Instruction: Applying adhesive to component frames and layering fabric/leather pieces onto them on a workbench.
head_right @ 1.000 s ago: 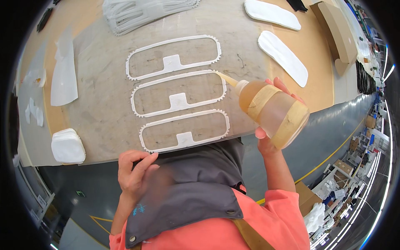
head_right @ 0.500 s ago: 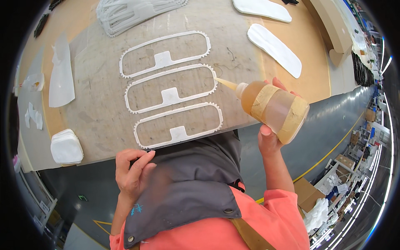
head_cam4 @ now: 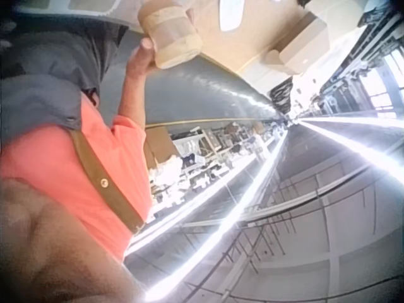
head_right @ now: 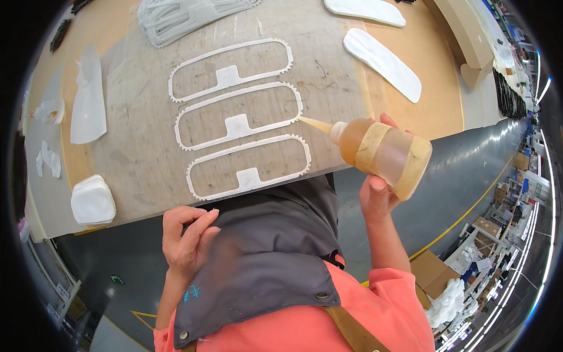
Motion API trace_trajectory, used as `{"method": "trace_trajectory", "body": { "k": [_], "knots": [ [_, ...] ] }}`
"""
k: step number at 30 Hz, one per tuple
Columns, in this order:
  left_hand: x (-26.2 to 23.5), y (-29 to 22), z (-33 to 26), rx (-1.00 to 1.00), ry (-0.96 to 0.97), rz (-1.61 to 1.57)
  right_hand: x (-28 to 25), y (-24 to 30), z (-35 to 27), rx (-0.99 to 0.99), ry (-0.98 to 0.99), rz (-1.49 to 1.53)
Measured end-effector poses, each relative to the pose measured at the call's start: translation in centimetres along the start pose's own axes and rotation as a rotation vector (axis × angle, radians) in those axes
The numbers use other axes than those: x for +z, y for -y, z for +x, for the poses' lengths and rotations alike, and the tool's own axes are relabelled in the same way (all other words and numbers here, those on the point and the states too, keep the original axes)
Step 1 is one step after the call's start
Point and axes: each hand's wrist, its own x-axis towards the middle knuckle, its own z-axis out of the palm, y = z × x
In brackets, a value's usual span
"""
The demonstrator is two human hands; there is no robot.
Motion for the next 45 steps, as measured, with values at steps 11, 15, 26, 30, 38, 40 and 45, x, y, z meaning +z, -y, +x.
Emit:
{"method": "trace_trajectory", "body": {
  "k": [11, 15, 26, 30, 38, 40, 45],
  "knots": [
    [0.1, -0.2, -0.2, 0.003, 0.003, 0.001, 0.7, 0.0, -0.6, 0.083, -0.037, 0.054],
    [0.1, -0.3, -0.2, -0.005, 0.001, -0.002, 1.0, -0.3, -0.8, 0.075, -0.018, 0.101],
    [0.1, 0.0, -0.4, -0.025, -0.005, -0.019, 3.4, -0.3, -1.4, 0.1, 0.044, 0.134],
    [0.0, 0.3, -0.6, -0.028, -0.022, -0.017, 4.3, -0.2, -1.8, 0.106, 0.092, 0.171],
    [-0.2, 0.7, -1.0, -0.048, -0.042, -0.021, 6.2, 0.0, -2.2, 0.158, 0.206, 0.232],
    [-0.2, 0.8, -1.1, -0.049, -0.049, -0.029, 7.3, 0.3, -2.3, 0.191, 0.224, 0.259],
    [-0.5, 1.0, -1.2, -0.063, -0.066, -0.037, 8.2, 3.8, 2.7, 0.821, 0.025, 0.943]
  ]
}}
